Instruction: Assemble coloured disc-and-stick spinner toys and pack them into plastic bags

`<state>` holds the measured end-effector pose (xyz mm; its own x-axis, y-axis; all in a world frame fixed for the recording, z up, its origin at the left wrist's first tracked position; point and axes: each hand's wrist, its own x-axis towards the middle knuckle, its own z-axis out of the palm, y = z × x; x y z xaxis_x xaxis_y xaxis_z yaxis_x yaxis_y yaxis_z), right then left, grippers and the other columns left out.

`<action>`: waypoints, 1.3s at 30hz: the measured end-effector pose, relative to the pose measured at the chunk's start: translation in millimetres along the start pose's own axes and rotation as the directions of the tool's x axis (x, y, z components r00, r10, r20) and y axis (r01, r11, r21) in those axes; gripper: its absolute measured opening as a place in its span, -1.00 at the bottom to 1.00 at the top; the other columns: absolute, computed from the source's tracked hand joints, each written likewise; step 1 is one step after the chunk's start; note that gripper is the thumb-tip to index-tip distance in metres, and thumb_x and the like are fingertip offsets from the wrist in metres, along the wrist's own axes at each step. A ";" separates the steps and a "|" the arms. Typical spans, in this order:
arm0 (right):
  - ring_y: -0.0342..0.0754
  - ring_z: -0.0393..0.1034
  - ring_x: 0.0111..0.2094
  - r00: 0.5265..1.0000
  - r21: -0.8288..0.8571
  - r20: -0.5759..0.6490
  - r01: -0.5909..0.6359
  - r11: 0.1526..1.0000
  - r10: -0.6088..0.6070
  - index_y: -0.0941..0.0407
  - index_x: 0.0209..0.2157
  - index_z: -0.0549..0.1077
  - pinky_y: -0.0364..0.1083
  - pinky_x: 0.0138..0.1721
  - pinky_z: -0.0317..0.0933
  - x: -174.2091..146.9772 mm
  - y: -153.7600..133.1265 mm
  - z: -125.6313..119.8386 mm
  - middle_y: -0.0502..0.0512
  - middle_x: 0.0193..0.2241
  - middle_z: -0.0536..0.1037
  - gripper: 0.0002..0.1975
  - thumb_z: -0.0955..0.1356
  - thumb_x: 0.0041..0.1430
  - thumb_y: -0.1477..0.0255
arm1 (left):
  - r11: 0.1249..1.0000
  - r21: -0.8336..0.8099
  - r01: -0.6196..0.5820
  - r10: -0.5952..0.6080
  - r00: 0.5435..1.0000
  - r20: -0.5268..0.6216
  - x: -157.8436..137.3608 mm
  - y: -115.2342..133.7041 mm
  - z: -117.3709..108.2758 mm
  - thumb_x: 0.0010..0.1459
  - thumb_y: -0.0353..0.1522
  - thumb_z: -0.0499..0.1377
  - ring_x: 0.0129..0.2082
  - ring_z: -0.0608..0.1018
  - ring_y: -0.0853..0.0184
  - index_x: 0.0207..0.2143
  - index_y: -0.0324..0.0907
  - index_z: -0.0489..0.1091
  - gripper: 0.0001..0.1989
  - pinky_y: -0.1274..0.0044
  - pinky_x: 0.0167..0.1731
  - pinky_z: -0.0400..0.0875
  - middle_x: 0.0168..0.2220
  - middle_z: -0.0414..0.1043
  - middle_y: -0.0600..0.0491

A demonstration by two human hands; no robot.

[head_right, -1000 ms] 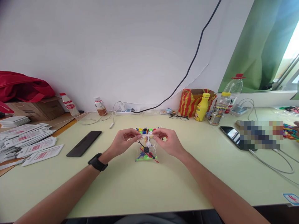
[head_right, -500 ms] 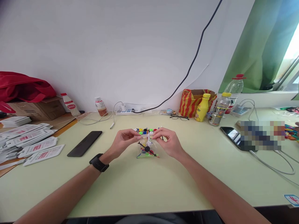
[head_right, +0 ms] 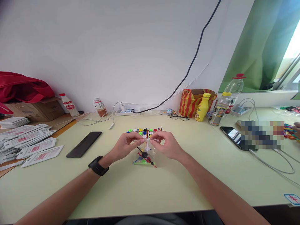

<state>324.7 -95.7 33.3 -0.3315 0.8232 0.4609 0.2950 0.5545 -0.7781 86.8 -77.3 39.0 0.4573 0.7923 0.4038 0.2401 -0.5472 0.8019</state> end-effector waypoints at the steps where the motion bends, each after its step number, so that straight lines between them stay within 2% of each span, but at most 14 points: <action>1: -0.01 0.43 -0.32 1.000 -0.007 -0.008 0.000 1.000 0.000 0.09 -0.25 0.62 -0.04 -0.27 0.33 -0.5 -0.9 0.0 0.08 -0.34 0.63 -0.80 0.42 0.27 0.24 | 1.000 0.015 -0.008 0.008 1.000 0.005 -0.2 0.1 0.3 0.27 -0.17 0.31 -0.31 0.56 0.25 -0.28 -0.17 0.65 -0.75 0.46 -0.26 0.45 -0.33 0.61 -0.05; 10: -0.02 0.43 -0.38 0.997 -0.084 0.078 0.012 0.996 -0.006 0.04 -0.34 0.67 -0.06 -0.35 0.30 -0.5 -4.5 -9.8 0.05 -0.41 0.65 -0.71 0.41 0.30 0.16 | 0.998 0.012 0.054 -0.054 0.994 0.095 -0.9 11.2 -5.5 0.30 -0.13 0.27 -0.30 0.57 0.22 -0.21 -0.17 0.66 -0.70 0.43 -0.26 0.48 -0.32 0.62 -0.05; 14: 0.02 0.49 -0.34 0.993 -0.023 0.115 -0.022 0.999 0.025 0.03 -0.30 0.70 -0.05 -0.34 0.33 -1.2 -6.5 -12.5 0.07 -0.37 0.68 -0.74 0.44 0.26 0.17 | 0.998 -0.024 0.054 -0.049 0.983 0.174 -0.5 14.5 -7.9 0.32 -0.12 0.24 -0.31 0.57 0.23 -0.19 -0.17 0.66 -0.68 0.44 -0.28 0.50 -0.30 0.62 -0.06; 18: 0.03 0.51 -0.33 0.988 0.043 0.143 -0.066 0.997 0.059 0.05 -0.29 0.70 -0.03 -0.28 0.38 -1.7 -10.4 -12.9 0.08 -0.35 0.68 -0.74 0.48 0.21 0.16 | 0.996 -0.033 0.079 -0.068 0.964 0.257 -0.6 13.2 -8.4 0.32 -0.13 0.25 -0.34 0.56 0.24 -0.28 -0.18 0.65 -0.67 0.45 -0.30 0.49 -0.34 0.61 -0.07; 24: 0.01 0.50 -0.34 0.981 0.068 0.168 -0.113 0.991 0.100 0.08 -0.30 0.68 -0.03 -0.27 0.39 -0.6 -11.1 -14.1 0.08 -0.37 0.67 -0.72 0.48 0.22 0.15 | 0.995 -0.019 0.095 -0.088 0.969 0.232 -1.6 15.8 -7.2 0.28 -0.16 0.30 -0.36 0.53 0.29 -0.12 -0.14 0.64 -0.73 0.49 -0.32 0.44 -0.36 0.58 -0.01; 27: 0.01 0.50 -0.33 0.975 0.081 0.202 -0.107 0.991 0.088 0.08 -0.30 0.68 -0.03 -0.26 0.39 -1.0 -12.0 -15.3 0.08 -0.36 0.67 -0.75 0.47 0.22 0.18 | 0.991 -0.064 0.113 -0.093 0.961 0.260 -1.8 15.6 -6.2 0.26 -0.18 0.32 -0.37 0.50 0.31 -0.22 -0.16 0.65 -0.76 0.50 -0.34 0.41 -0.35 0.58 -0.03; 33: -0.02 0.47 -0.36 0.965 0.108 0.244 -0.123 0.986 0.094 0.10 -0.31 0.66 -0.05 -0.29 0.36 -1.9 -13.9 -18.5 0.08 -0.40 0.65 -0.75 0.49 0.21 0.18 | 0.948 -0.215 0.236 -0.177 0.949 0.263 -0.5 11.3 -5.3 0.14 -0.19 0.43 -0.38 0.52 0.31 -0.31 -0.21 0.64 -0.75 0.48 -0.33 0.43 -0.34 0.60 -0.06; 39: -0.10 0.38 -0.42 0.942 0.126 0.300 -0.194 0.973 0.149 0.15 -0.31 0.66 -0.11 -0.38 0.28 0.6 -13.9 -23.8 0.09 -0.42 0.62 -0.68 0.52 0.16 0.15 | 0.931 -0.183 0.317 -0.264 0.928 0.264 1.9 14.1 -14.2 0.05 -0.21 0.48 -0.44 0.48 0.40 -0.36 -0.25 0.63 -0.73 0.56 -0.42 0.36 -0.40 0.57 -0.02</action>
<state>341.7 -100.0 54.5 -0.5371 0.8218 0.1900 0.2383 0.3639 -0.9004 78.8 -79.7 57.3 0.5873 0.8080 0.0466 0.2118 -0.2091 0.9547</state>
